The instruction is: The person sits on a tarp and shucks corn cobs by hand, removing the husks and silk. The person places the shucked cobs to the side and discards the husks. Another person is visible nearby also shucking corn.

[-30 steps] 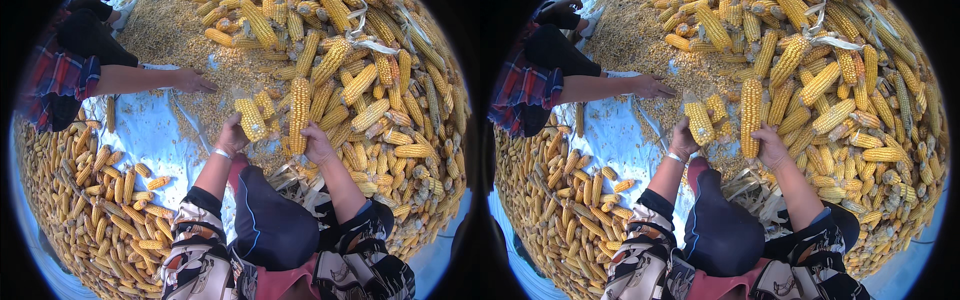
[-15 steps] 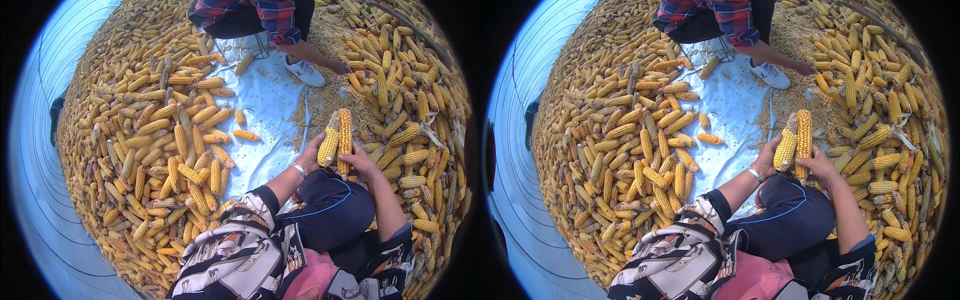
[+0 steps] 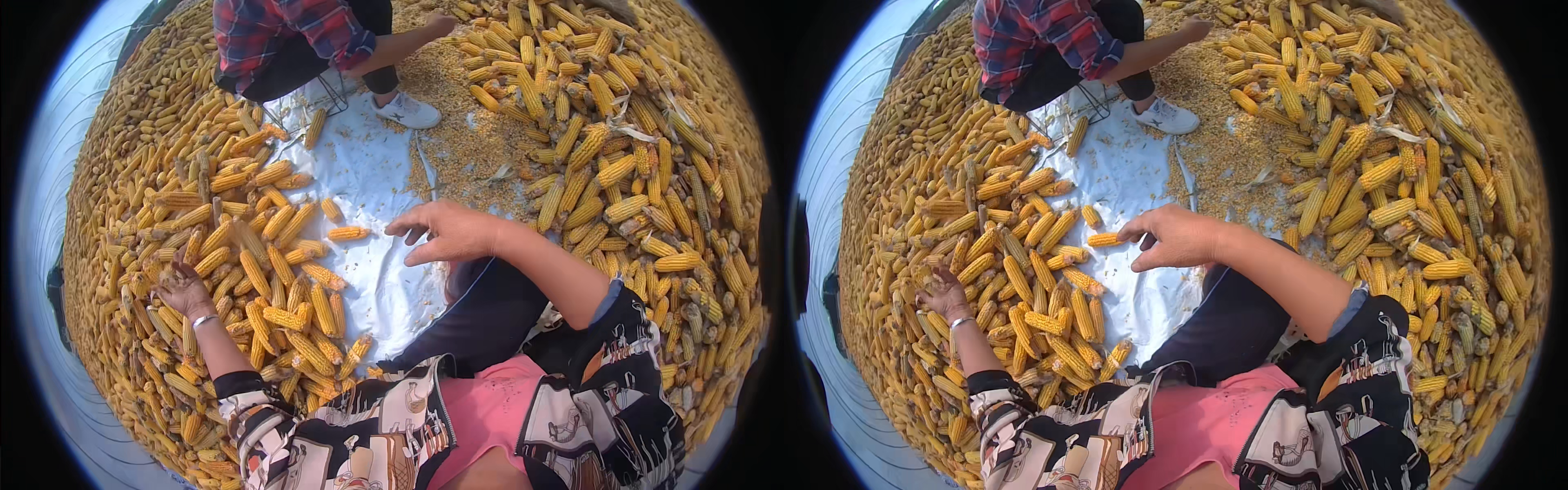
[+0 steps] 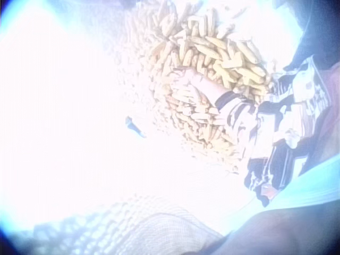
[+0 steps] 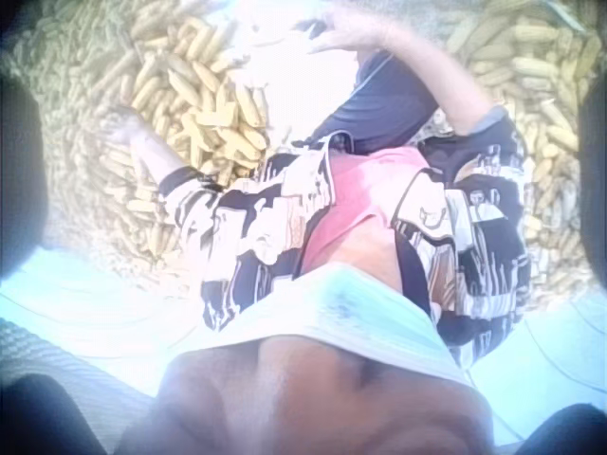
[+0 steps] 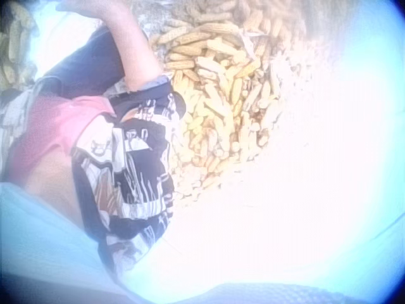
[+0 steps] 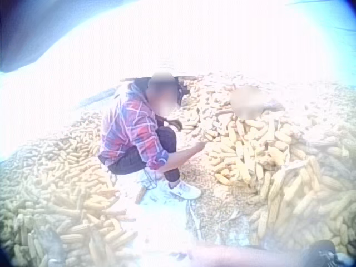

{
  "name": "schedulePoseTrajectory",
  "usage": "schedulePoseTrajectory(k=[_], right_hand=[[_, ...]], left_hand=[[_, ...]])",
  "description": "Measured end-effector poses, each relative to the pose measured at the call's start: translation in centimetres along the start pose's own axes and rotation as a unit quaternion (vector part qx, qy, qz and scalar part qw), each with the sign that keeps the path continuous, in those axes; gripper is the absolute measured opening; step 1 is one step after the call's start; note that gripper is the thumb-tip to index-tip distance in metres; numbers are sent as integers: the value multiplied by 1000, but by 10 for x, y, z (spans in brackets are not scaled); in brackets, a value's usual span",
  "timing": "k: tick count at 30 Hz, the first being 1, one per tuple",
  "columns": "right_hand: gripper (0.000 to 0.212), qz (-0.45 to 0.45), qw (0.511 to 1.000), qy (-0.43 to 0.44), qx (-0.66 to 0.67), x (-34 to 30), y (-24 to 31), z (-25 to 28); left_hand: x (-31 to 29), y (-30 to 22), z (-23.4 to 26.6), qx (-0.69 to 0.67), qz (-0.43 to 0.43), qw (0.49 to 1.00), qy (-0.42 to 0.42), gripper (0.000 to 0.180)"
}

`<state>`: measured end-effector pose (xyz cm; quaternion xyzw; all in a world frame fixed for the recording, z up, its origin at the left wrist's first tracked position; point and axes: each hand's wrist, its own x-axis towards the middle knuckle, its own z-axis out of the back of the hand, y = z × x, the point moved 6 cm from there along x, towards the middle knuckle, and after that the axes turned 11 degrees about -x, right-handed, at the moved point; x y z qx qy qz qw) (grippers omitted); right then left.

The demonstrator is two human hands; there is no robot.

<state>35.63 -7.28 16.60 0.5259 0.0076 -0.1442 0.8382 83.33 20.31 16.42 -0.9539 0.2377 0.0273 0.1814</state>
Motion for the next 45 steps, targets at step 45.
schedulePoseTrajectory(k=[45], right_hand=[[46, -166, 467, -470, 730, -204, -455, -70]], left_hand=[[-354, 791, 199, 386, 758, 444, 281, 67]])
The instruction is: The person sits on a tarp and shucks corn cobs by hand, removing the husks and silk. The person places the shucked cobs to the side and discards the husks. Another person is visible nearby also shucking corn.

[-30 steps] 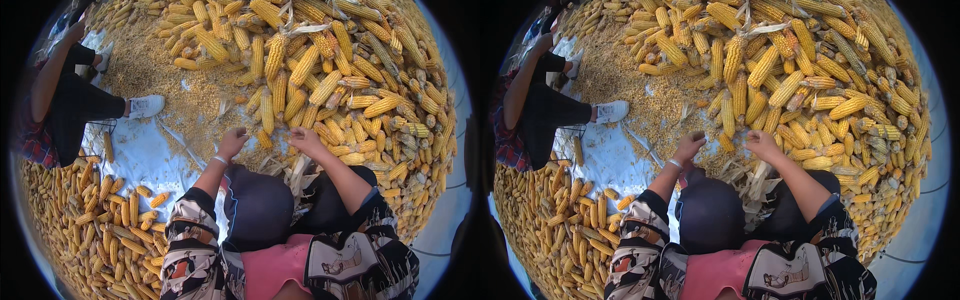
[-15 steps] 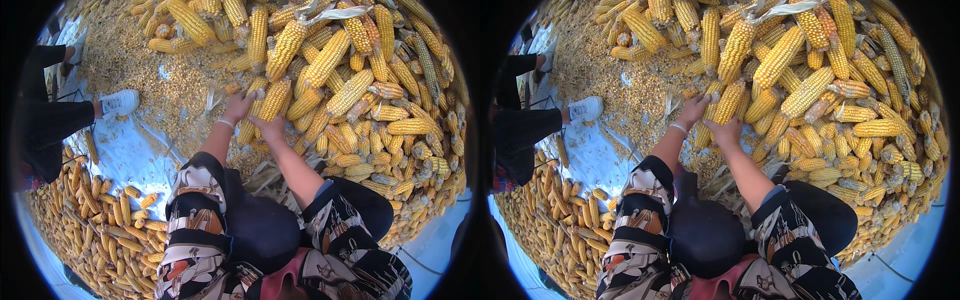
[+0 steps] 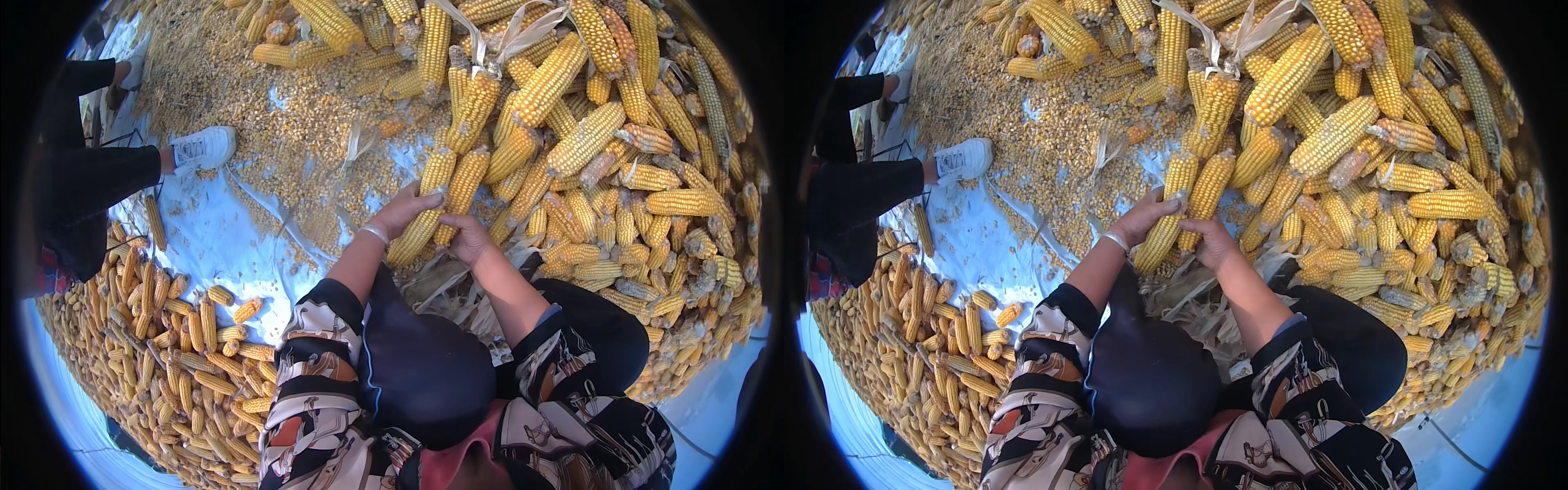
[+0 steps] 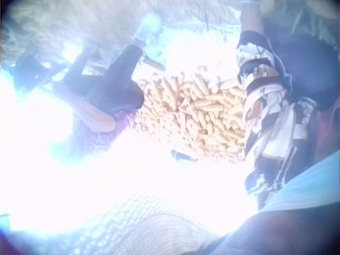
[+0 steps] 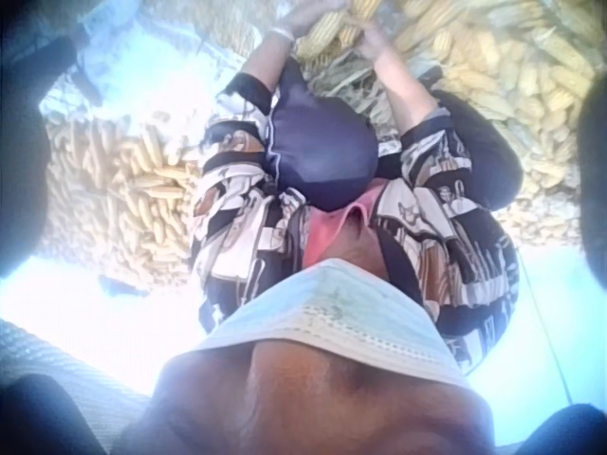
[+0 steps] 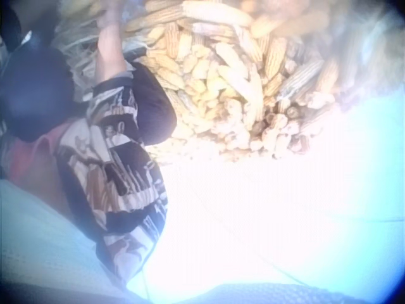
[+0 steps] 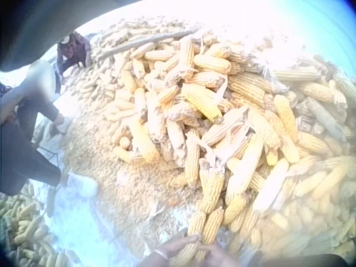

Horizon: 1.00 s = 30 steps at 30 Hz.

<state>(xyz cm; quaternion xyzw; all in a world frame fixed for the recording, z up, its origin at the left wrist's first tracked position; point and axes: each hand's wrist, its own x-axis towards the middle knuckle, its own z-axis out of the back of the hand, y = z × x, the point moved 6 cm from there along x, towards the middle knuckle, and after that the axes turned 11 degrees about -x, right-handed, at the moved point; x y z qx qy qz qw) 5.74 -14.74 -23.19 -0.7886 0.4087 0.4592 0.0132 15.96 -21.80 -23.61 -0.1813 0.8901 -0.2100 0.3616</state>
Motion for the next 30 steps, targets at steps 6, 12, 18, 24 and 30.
schedulePoseTrajectory(k=[6, 12, 18, 24, 30], right_hand=[[41, 26, 988, -72, -133, -41, 28, -18], [46, 106, 935, -22, -337, -83, 45, -102], [53, 67, 777, 134, -611, -102, 5, -265], [85, 154, 547, 388, -726, -171, -147, -540], [95, 543, 390, 318, -672, -259, -173, -636]], left_hand=[[-33, 9, -32, -202, -30, 978, -37, 51], [-97, -5, -40, -315, -117, 941, 31, 44], [-227, -11, -10, -449, -310, 837, -37, 64], [-511, -78, 46, -351, -679, 638, -96, 95], [-857, -105, 122, -313, -783, 385, -376, 78]])
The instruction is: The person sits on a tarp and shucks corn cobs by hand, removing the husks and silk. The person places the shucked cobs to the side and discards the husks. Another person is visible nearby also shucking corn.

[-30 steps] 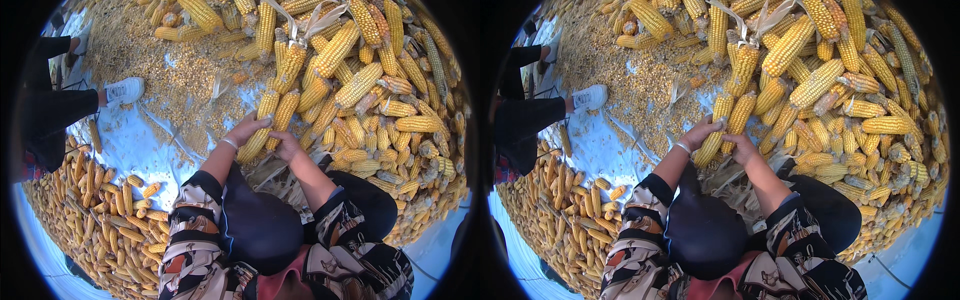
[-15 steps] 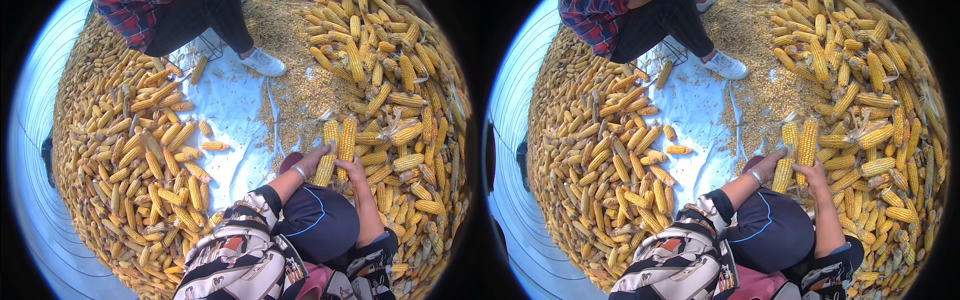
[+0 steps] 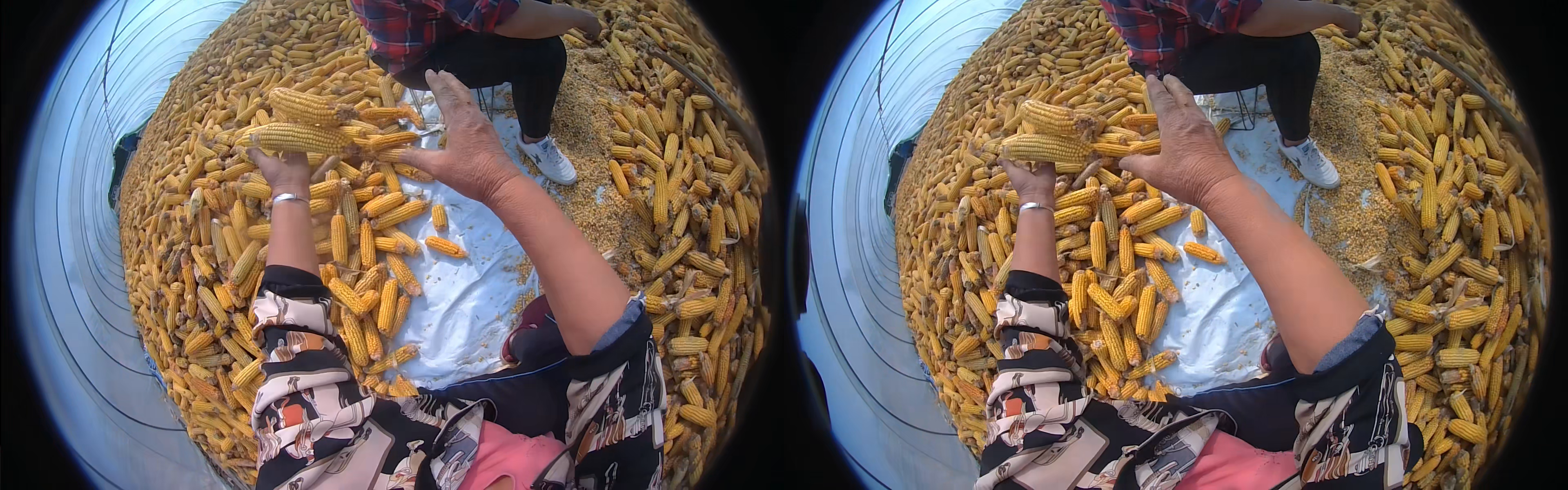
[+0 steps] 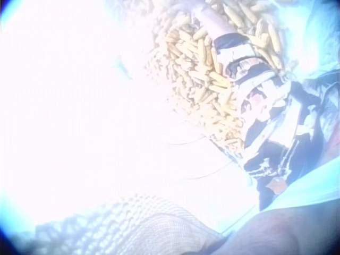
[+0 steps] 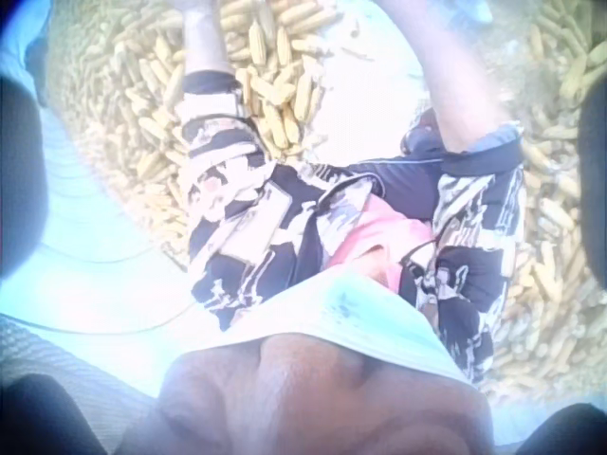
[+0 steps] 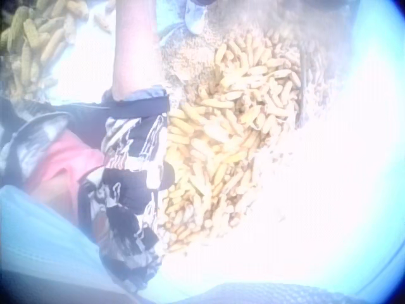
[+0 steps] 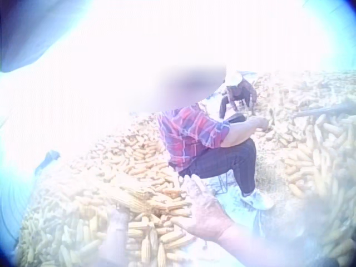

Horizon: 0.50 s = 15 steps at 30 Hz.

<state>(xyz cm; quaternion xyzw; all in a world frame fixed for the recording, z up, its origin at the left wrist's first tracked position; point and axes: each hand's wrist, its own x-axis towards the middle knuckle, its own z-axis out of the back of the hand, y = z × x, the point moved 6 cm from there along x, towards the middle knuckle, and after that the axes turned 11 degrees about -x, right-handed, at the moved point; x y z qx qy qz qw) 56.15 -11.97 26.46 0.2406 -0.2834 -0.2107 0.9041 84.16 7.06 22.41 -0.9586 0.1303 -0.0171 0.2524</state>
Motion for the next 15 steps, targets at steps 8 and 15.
schedulePoseTrajectory(k=[8, 15], right_hand=[[56, -462, 878, 122, -21, -319, -316, 80], [48, -731, 669, 49, 125, -606, -364, 71]], left_hand=[[-112, 151, 231, 410, 252, 868, -122, 23], [-406, 442, 218, 516, 359, 496, 599, 19]])
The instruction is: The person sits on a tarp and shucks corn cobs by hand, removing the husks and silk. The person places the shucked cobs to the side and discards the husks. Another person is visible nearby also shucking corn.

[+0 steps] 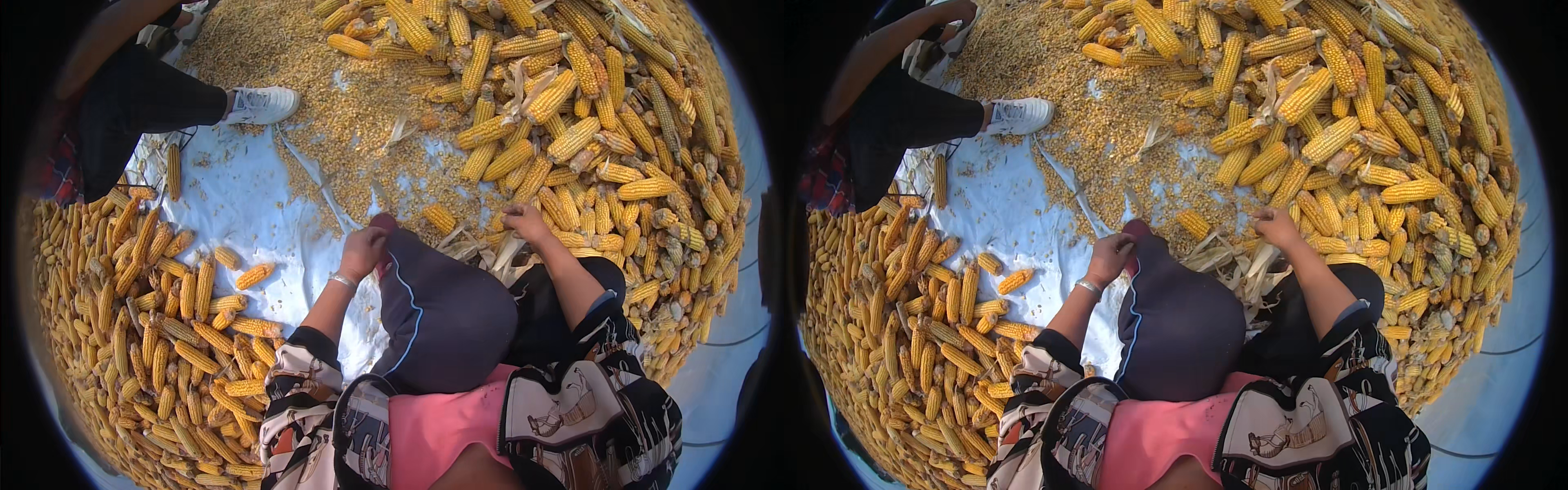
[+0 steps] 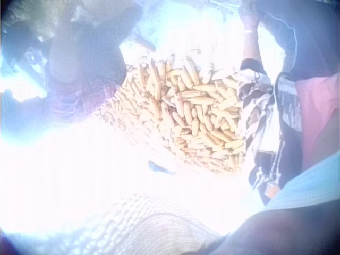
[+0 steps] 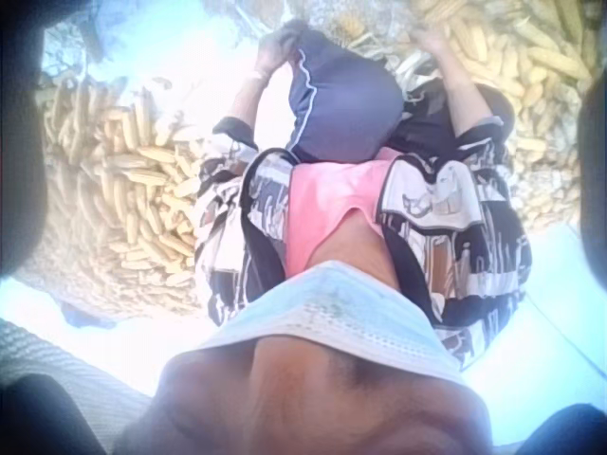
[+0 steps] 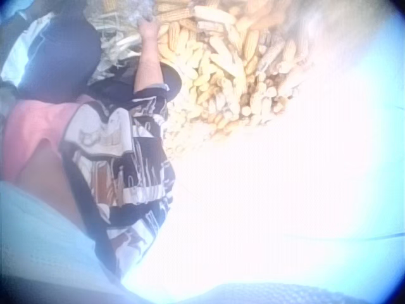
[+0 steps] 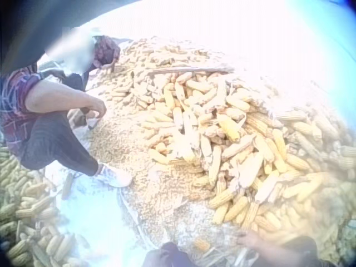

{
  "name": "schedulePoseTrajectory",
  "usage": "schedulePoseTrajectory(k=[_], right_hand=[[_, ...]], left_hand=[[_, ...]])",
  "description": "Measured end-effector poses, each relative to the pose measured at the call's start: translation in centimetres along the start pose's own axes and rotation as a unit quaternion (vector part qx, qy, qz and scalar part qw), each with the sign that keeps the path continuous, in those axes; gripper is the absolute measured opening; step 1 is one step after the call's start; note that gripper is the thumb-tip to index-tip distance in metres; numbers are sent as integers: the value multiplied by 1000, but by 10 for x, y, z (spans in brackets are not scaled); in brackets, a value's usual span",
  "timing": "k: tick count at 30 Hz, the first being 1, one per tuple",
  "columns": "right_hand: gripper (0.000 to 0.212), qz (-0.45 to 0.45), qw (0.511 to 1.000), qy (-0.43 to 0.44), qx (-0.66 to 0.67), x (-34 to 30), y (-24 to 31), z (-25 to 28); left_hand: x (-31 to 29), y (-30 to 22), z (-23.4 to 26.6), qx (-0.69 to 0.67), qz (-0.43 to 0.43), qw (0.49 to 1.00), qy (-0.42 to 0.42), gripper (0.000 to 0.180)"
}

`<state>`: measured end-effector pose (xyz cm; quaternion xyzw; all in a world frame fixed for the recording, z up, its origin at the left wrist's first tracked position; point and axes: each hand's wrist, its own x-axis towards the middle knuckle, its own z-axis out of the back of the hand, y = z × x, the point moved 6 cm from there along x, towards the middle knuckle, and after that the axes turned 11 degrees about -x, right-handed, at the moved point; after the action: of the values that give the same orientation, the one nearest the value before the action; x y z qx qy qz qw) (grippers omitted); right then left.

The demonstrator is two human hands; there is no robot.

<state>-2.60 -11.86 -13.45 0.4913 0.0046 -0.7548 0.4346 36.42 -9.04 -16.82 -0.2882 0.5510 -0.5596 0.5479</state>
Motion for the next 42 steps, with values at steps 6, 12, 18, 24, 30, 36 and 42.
schedulePoseTrajectory(k=[6, 12, 18, 24, 30, 36, 42], right_hand=[[53, 6, 998, -48, 34, 69, -9, -25], [72, -139, 977, -146, -76, 136, 43, -48], [46, -183, 967, -167, 53, 158, 46, -66], [48, -143, 887, -157, 411, 160, 34, -83], [36, -199, 751, 88, 624, 115, 10, -77], [56, -4, 719, 163, 676, 38, 19, -47], [56, 165, 668, 298, 661, -25, 74, -11]], left_hand=[[175, -52, -71, 91, -120, 988, 44, 24], [277, -53, -107, 292, -159, 943, -19, 48], [279, -28, -119, 358, -19, 929, 93, 48], [289, -73, -149, 75, -83, 993, 32, 60], [293, -96, -176, 274, 0, 949, 156, 58], [205, -89, -138, -233, 196, 935, 182, 45], [134, -158, -118, -246, 173, 929, 215, 42]])
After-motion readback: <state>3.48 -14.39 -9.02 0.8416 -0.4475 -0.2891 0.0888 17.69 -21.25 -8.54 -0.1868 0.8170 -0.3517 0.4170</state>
